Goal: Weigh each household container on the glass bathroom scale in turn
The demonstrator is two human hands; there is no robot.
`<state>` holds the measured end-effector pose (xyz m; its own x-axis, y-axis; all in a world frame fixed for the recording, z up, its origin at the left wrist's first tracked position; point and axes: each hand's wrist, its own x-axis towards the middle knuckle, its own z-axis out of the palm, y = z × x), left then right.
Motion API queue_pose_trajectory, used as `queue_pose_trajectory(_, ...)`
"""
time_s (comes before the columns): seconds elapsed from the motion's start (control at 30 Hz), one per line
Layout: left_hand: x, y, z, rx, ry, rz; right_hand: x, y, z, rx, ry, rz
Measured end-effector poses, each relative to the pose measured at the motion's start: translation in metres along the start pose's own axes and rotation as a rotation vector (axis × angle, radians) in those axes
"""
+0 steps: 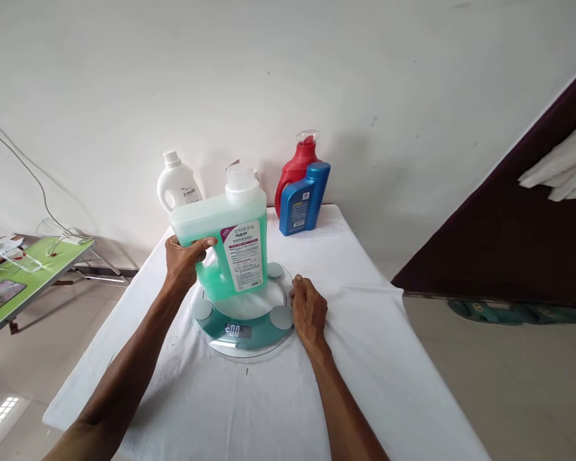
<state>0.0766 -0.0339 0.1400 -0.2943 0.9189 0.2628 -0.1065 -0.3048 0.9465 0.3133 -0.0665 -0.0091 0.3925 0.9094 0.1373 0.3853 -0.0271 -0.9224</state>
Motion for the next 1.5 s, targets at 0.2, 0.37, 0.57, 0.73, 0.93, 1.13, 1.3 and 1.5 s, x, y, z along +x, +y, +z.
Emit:
queue_pose_trajectory(0.2, 0.001, -0.01, 0.005, -0.006, -0.023, -0.005, 0.001, 0.0, -0.001, -0.026, -0.012, 0.005)
queue_pose_trajectory(0.37, -0.005, -0.008, 0.006, 0.011, -0.042, -0.01, 0.0, 0.001, -0.002, -0.032, -0.016, 0.021)
queue_pose_trajectory(0.57, 0.007, -0.016, -0.025, 0.085, -0.234, 0.132, -0.001, 0.004, -0.002, -0.035, -0.021, 0.013)
queue_pose_trajectory(0.73, 0.024, -0.073, -0.075, 0.072, -0.222, 0.103, -0.001, 0.005, -0.003, -0.045, -0.028, 0.019)
queue_pose_trajectory(0.93, 0.008, -0.142, -0.1, 0.119, -0.157, -0.094, 0.001, 0.006, -0.003, -0.072, -0.025, 0.021)
queue_pose_trajectory(1.13, 0.007, -0.142, -0.1, 0.214, -0.2, -0.068, 0.001, 0.005, -0.003, -0.082, -0.017, 0.019)
queue_pose_trajectory(1.3, 0.007, -0.142, -0.099, 0.236, -0.208, -0.048, 0.001, 0.006, -0.002, -0.086, -0.001, 0.021)
queue_pose_trajectory(1.5, 0.006, -0.142, -0.098, 0.243, -0.202, -0.051, 0.001, 0.006, -0.002, -0.097, -0.007, 0.016)
